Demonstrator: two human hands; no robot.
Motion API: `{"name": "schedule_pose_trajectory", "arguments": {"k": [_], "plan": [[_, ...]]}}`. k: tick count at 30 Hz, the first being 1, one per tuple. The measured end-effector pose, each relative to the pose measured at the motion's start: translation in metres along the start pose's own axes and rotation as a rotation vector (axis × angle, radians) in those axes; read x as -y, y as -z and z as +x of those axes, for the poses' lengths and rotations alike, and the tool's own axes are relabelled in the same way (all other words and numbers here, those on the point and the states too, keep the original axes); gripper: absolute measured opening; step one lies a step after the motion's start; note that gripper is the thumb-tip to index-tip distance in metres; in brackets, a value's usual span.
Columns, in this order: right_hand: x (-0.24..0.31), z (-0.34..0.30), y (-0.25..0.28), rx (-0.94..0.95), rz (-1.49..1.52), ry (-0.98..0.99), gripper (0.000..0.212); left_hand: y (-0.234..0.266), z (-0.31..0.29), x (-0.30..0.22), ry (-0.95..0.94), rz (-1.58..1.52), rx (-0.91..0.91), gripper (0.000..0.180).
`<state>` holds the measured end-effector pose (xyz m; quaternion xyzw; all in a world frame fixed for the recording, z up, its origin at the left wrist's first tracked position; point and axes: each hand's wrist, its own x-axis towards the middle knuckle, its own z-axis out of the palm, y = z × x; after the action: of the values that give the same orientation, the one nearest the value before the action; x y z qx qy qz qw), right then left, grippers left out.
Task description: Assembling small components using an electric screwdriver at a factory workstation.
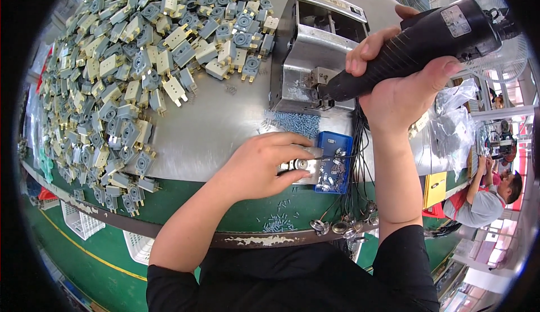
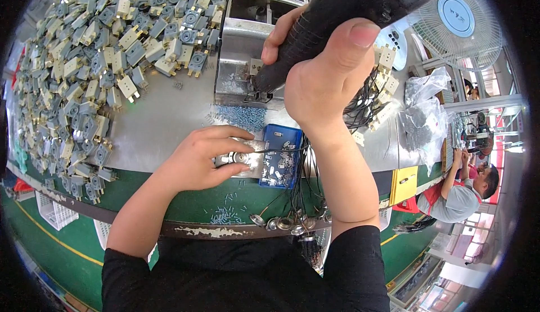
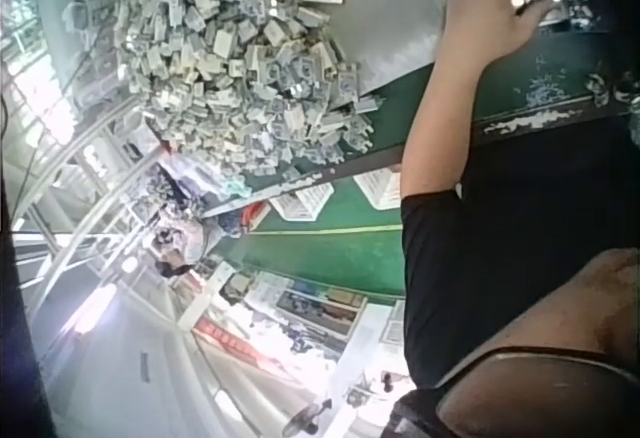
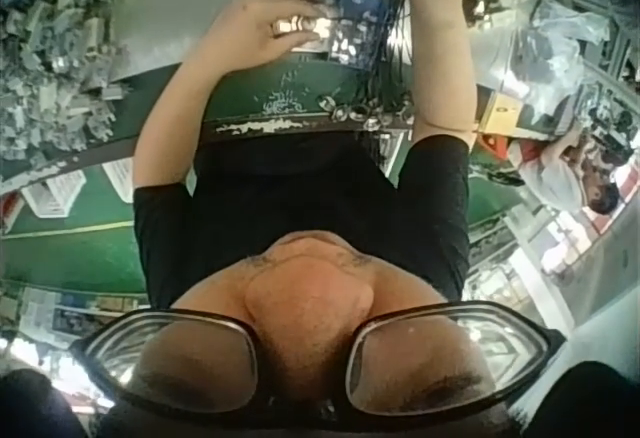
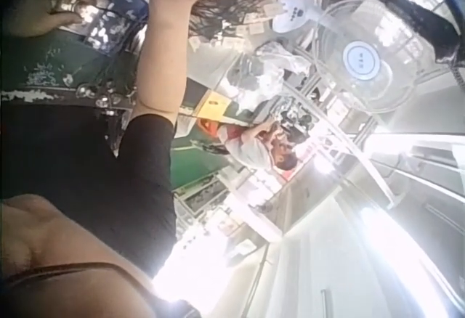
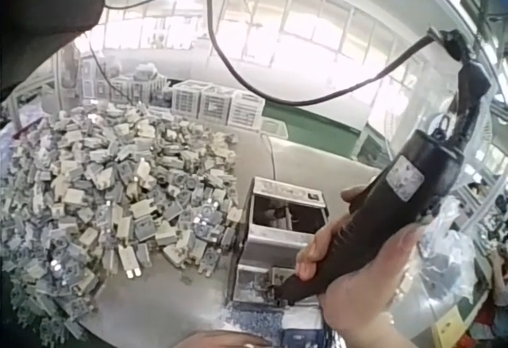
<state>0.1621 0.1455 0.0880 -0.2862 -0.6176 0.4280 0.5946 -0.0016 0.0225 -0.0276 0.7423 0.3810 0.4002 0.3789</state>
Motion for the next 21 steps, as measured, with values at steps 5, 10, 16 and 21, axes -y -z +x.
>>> {"name": "schedule_pose_trajectory", "arguments": {"k": [5,10,16,21], "plan": [[0.025,-0.020,-0.008,0.145,-0.059,-0.169,0.116,0.003,-0.004,0.005,0.010,-0.004,-0.010,0.029],[0.040,-0.047,-0.010,0.293,0.259,-0.198,0.123,0.004,0.000,0.008,-0.001,-0.023,-0.016,0.029],[0.015,-0.062,-0.012,0.283,0.244,-0.123,0.125,0.004,-0.006,0.007,0.049,0.044,0.012,0.029],[0.021,-0.070,-0.020,0.325,0.205,-0.096,0.123,0.002,-0.006,0.007,0.034,0.009,0.003,0.030]]}}
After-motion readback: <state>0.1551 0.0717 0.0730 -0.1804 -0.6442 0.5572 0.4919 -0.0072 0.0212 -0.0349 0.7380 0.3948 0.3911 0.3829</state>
